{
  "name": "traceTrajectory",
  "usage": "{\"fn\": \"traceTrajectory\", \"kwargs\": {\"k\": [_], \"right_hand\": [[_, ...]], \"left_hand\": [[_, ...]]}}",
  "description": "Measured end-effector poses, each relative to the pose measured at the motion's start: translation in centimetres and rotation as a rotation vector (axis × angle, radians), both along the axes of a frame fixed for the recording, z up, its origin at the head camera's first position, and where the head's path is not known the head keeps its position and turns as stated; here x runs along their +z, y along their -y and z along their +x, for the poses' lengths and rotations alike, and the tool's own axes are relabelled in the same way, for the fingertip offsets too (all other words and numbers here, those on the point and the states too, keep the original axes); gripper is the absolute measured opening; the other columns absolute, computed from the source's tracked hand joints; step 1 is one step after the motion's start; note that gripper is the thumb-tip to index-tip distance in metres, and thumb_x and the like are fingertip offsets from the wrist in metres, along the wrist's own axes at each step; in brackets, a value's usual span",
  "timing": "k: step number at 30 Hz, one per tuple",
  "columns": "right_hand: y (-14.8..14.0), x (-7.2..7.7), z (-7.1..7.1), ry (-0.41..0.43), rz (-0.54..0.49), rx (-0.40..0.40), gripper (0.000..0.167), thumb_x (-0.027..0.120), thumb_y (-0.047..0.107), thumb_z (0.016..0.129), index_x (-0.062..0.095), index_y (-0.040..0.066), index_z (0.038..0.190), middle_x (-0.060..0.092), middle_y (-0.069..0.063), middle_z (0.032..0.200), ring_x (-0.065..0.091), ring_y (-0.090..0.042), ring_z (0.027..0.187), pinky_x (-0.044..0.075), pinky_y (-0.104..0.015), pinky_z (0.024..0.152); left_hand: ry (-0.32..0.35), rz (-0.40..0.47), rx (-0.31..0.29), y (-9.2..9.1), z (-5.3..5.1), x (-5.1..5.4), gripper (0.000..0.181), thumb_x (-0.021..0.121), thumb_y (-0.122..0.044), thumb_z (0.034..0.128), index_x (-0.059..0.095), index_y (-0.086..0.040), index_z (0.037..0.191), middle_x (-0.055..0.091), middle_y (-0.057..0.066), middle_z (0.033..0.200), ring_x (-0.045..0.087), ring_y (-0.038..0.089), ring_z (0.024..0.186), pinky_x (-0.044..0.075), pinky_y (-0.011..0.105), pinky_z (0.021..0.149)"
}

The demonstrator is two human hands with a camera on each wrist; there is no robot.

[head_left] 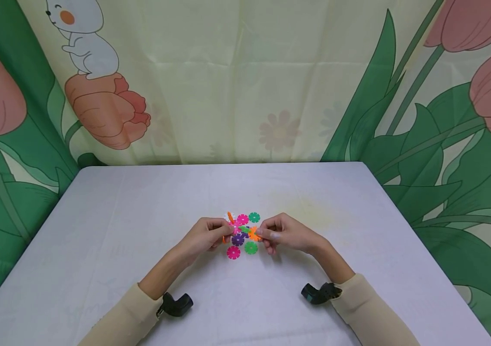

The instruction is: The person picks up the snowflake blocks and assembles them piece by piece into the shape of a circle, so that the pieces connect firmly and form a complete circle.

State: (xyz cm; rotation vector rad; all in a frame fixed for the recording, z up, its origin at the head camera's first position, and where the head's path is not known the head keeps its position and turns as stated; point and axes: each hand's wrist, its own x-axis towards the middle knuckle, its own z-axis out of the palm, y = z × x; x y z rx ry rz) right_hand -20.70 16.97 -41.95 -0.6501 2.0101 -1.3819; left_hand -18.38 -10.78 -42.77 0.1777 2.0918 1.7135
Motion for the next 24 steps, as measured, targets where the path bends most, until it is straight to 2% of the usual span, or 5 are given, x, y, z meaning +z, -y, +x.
{"fn": "traceTrajectory", "kwargs": {"k": [6, 24], "right_hand": [[0.03, -0.13, -0.04, 0.004, 0.000, 0.010, 0.033, 0.060, 0.019, 0.109, 0.067, -0.013, 0.106, 0.067, -0.001, 0.075, 0.064, -0.013, 0.067, 0.057, -0.028, 0.067], [0.19, -0.25, 0.02, -0.006, -0.033, 0.028, 0.035, 0.060, 0.020, 0.109, 0.067, -0.014, 0.104, 0.067, -0.001, 0.074, 0.062, -0.013, 0.066, 0.057, -0.028, 0.066]], "left_hand": [[-0.002, -0.010, 0.001, 0.01, -0.04, -0.06, 0.026, 0.063, -0.020, 0.1036, 0.070, 0.005, 0.100, 0.063, 0.006, 0.079, 0.039, 0.015, 0.062, 0.035, 0.023, 0.056], [0.001, -0.006, 0.002, 0.09, -0.13, -0.38, 0.027, 0.066, -0.022, 0.1026, 0.072, 0.004, 0.102, 0.063, 0.005, 0.076, 0.039, 0.014, 0.061, 0.033, 0.023, 0.055]]}}
